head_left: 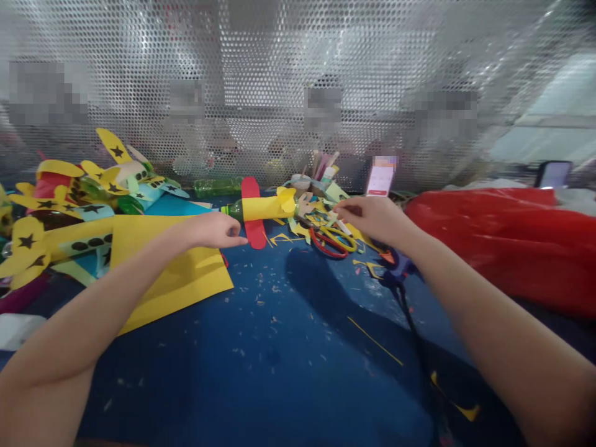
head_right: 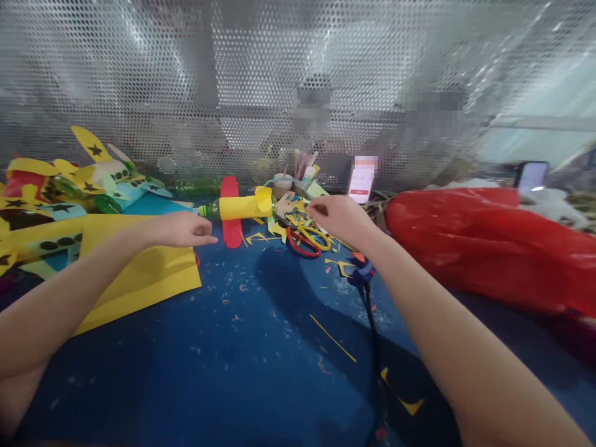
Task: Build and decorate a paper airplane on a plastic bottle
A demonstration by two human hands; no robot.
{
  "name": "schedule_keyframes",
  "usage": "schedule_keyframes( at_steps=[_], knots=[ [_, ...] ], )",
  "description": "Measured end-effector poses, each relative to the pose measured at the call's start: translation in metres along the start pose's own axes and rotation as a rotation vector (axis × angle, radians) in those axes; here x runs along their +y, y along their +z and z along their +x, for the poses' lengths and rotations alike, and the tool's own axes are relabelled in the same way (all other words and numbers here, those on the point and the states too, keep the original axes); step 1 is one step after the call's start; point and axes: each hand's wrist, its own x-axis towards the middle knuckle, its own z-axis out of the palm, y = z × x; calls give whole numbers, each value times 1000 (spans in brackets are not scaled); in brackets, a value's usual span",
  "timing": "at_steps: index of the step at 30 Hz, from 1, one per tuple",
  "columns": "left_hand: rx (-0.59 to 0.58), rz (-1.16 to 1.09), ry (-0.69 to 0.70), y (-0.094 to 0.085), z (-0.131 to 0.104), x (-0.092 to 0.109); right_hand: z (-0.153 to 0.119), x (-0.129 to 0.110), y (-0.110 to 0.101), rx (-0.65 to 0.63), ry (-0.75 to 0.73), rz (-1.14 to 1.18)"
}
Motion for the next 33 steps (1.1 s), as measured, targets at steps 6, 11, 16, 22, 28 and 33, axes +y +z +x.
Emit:
schedule_keyframes(
  at_steps=[6, 11, 16, 22, 28, 33],
  knots=[
    [-308, 40, -52, -14, -29, 1, -11, -40, 15, -102, -156, -105],
    [-355, -10, -22, 6, -44, 1, -22, -61, 25, -193, -263, -133],
    [-296, 42, -29, 13, -63, 3, -28, -70, 25, -201, -287, -129],
    [-217, 101, -27, 19, -90, 25, -31, -72, 25, -234, -285, -126],
    [-144, 139, -127, 22, -100, 39, -32, -75, 23, -273, -301, -99],
    [80, 333, -259, 23, -99, 53, -34, -77, 28, -268, -327, -88]
  ],
)
